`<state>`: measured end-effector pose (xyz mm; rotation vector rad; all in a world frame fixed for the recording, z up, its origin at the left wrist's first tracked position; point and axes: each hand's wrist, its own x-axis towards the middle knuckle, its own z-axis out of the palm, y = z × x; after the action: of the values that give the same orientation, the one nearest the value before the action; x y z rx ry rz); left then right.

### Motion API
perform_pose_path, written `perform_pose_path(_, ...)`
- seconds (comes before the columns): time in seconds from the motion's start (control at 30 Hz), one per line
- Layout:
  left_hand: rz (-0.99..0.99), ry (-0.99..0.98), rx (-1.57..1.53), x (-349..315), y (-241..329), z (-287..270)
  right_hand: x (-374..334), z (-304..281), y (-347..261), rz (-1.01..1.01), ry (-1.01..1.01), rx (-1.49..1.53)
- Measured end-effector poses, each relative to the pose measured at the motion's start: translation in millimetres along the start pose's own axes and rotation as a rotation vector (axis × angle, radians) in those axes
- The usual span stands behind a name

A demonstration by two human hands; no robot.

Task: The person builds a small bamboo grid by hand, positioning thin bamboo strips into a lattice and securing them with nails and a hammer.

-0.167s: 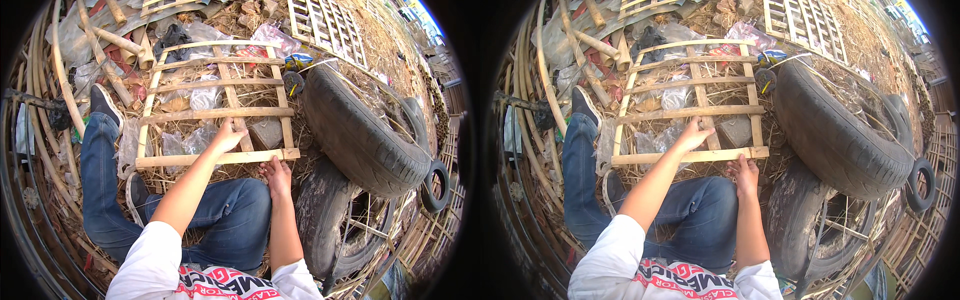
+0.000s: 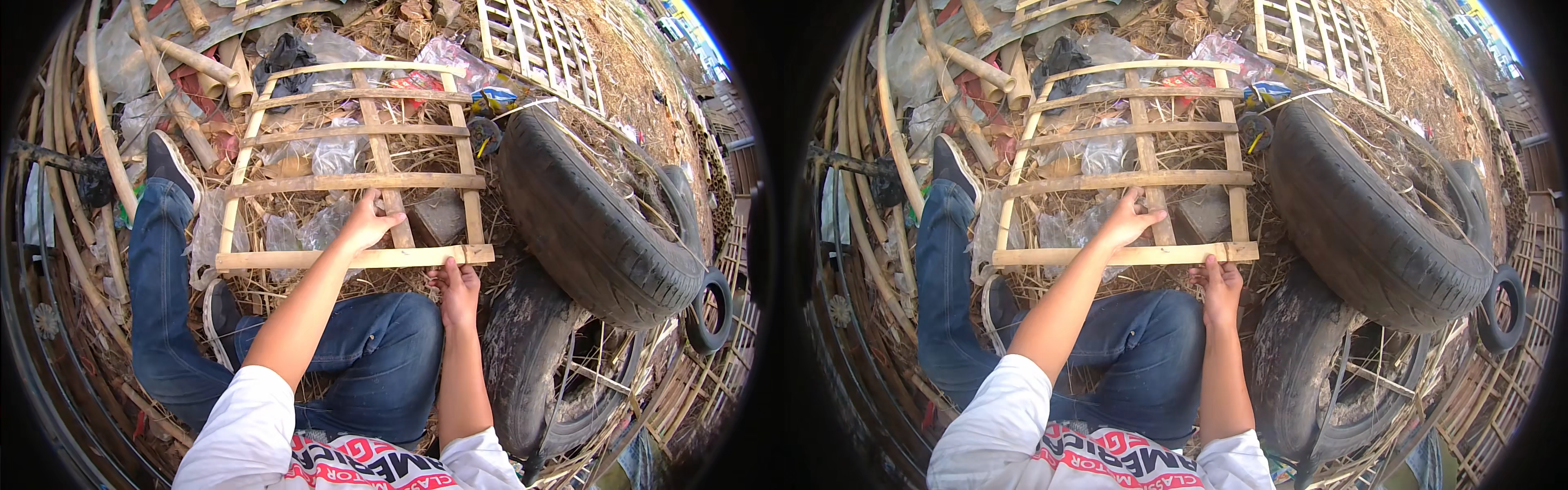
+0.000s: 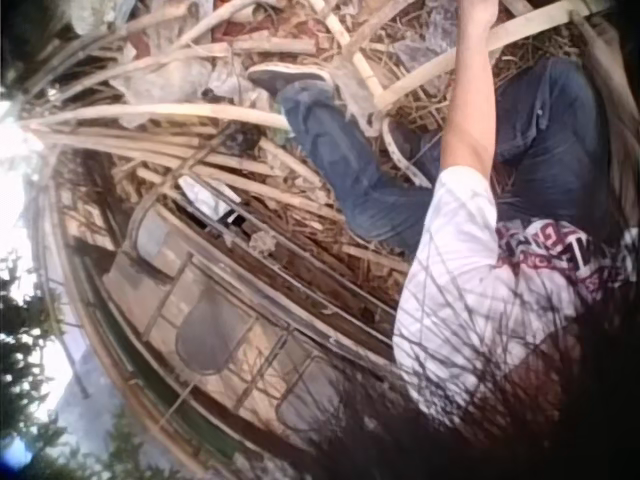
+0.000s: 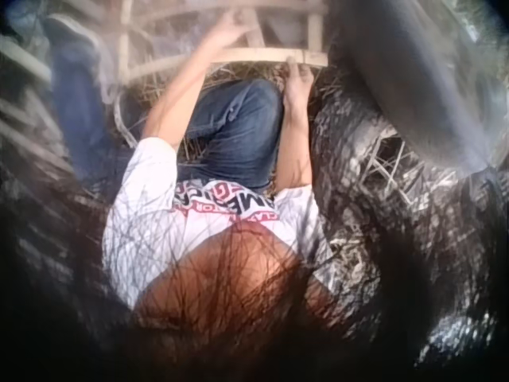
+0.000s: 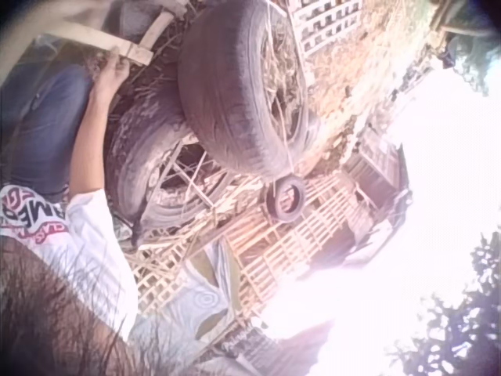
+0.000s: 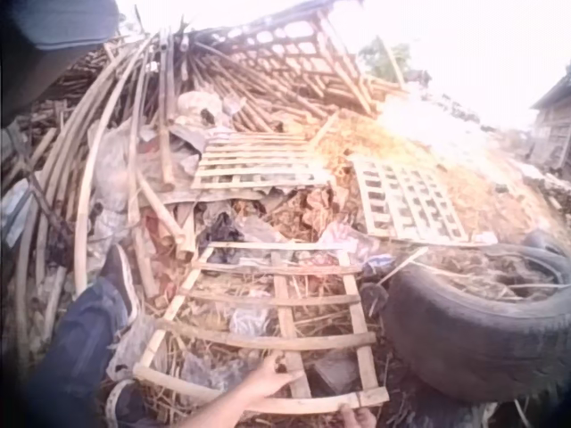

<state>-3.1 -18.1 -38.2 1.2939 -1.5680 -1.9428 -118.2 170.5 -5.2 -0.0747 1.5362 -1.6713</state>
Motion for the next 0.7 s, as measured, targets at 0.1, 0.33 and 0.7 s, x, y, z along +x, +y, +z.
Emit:
perform_pose_path(0.1,-0.101,-0.076,-0.093,-7,10,-7,-6,-1,2,-0.014,-0.01,-0.079)
perform_pose_path(0.33,-0.133,-0.184,-0.238,-12,23,-15,-17,11,-7,-0.028,-0.022,-0.098)
perform_pose_path(0.7,-0.138,-0.274,-0.15,-6,19,-20,-21,14,-7,0.004,0.003,-0.105)
